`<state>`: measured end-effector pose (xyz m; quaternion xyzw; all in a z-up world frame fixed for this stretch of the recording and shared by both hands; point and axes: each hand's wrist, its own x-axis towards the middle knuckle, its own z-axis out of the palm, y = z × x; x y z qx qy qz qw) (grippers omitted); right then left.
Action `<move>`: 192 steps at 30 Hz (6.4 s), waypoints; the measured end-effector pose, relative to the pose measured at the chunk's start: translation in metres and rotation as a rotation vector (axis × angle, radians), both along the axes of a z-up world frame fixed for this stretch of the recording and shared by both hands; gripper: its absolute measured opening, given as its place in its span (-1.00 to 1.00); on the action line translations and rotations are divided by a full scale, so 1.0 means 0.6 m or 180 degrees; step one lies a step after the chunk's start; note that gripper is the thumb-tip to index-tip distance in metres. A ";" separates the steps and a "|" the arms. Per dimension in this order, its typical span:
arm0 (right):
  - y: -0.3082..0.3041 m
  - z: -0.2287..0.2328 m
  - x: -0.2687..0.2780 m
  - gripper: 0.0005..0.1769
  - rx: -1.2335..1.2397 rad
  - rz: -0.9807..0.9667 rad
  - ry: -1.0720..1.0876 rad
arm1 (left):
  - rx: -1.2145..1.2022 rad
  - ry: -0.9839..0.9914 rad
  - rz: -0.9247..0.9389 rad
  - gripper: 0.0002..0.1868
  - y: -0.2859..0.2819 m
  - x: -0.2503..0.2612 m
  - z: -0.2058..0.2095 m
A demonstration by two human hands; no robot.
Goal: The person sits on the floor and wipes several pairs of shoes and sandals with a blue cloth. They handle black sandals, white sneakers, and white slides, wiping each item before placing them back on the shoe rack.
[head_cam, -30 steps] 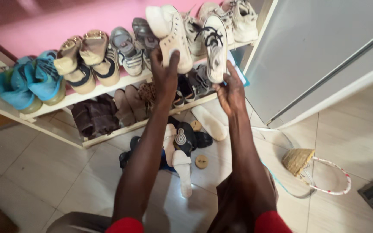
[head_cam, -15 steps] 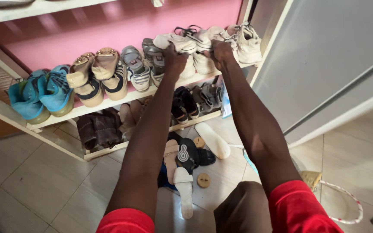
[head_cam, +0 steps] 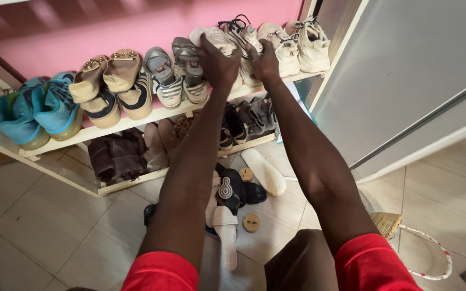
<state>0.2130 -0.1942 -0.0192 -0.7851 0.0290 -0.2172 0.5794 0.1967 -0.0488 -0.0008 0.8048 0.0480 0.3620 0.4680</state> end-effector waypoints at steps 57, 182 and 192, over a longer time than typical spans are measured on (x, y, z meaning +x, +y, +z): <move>0.270 -0.631 -0.717 -0.05 -0.1299 -0.0860 0.0018 | -0.3387 0.1841 -0.1436 -0.56 0.223 -0.492 -0.545; 0.350 -0.117 -0.606 -0.28 -0.2033 0.1118 -0.0796 | -0.4434 0.0747 -0.4303 -0.11 0.314 -0.465 -0.125; 0.377 -0.090 -0.554 -0.41 -0.1615 -0.0013 -0.0563 | -0.4173 0.0616 -0.4025 -0.26 0.278 -0.453 -0.194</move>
